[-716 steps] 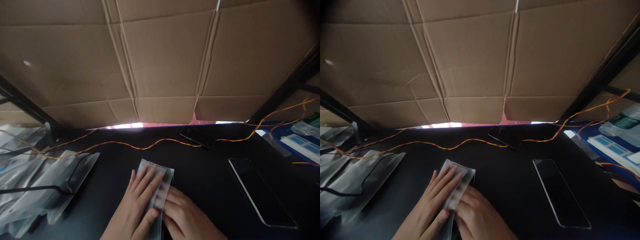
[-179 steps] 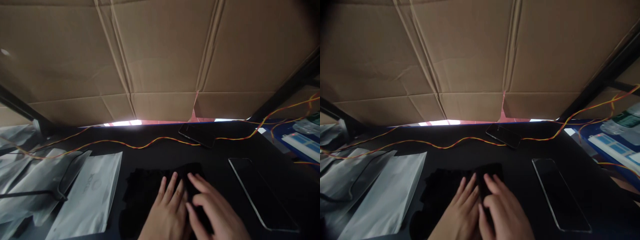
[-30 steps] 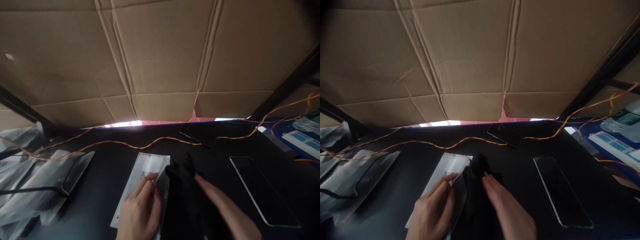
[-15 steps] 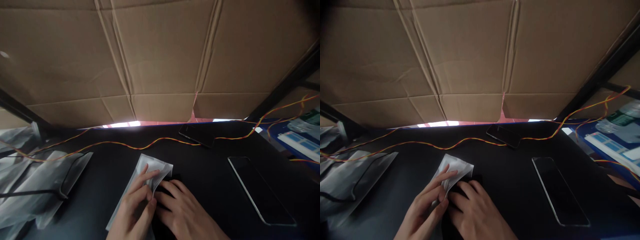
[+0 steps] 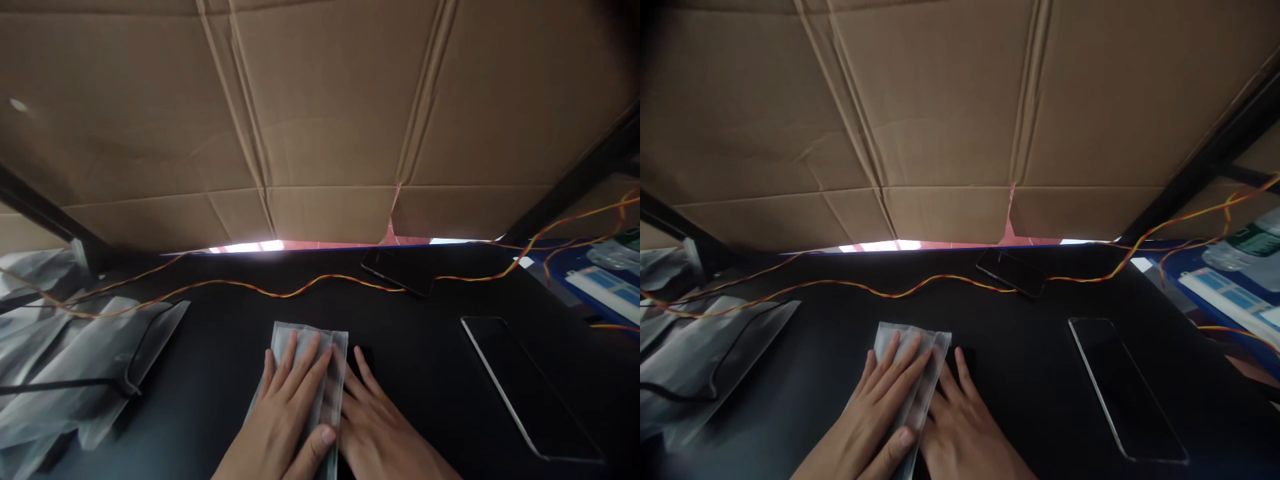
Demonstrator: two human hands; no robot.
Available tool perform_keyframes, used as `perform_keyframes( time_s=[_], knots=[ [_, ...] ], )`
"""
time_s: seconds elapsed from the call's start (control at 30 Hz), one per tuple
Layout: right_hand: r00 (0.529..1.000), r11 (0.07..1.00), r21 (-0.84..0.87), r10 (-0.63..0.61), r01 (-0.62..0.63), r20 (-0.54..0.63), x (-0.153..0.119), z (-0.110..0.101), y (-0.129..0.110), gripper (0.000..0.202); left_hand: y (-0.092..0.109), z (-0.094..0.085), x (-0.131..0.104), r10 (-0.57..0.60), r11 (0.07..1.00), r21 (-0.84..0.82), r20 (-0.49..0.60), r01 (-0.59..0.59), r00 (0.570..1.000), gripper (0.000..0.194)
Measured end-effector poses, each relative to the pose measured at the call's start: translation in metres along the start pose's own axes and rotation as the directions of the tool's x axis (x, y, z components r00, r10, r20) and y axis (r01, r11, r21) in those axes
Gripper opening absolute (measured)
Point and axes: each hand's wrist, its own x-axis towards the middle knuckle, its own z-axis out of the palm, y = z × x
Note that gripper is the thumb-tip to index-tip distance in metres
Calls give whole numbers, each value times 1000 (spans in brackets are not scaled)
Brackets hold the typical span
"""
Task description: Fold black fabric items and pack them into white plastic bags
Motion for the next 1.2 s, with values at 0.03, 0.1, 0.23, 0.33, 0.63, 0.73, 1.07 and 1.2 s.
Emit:
perform_keyframes(
  time_s=[0.03, 0.1, 0.23, 0.33, 0.63, 0.73, 1.07, 1.2],
  knots=[
    [1000, 1000, 16, 12, -11, -7, -2, 3, 1, 71, -1, -1, 1, 16, 1000, 12, 13, -16, 1000, 76],
    [999, 998, 54, 40, -39, -5, -4, 7, 2, 72, -2, -3, 4, 27, 999, 22, 32, -28, 999, 77],
    [999, 980, 194, 43, -48, 33, -2, -8, 5, 64, -4, -1, 4, 28, 999, 36, 37, -29, 999, 75],
    [996, 946, 322, 14, -40, 83, 0, -32, 8, 47, -7, 5, 0, 14, 999, 44, 11, -14, 1000, 73],
    [969, 986, 73, -130, 148, -209, 0, 49, 3, 39, 2, -6, 7, 64, 998, -2, 85, -64, 994, 100],
    [950, 998, 39, -36, 50, -311, 6, 82, -4, 44, 4, -10, 11, 120, 993, -21, 151, -119, 981, 99],
    [998, 941, 335, 48, -34, -32, 10, 10, -7, 40, -17, -2, 1, 148, 989, -5, 48, -148, 988, 86],
    [1000, 943, 334, -15, 15, -2, 0, 0, -2, 29, -23, -8, -2, 129, 991, 22, 54, -130, 990, 78]
  ],
)
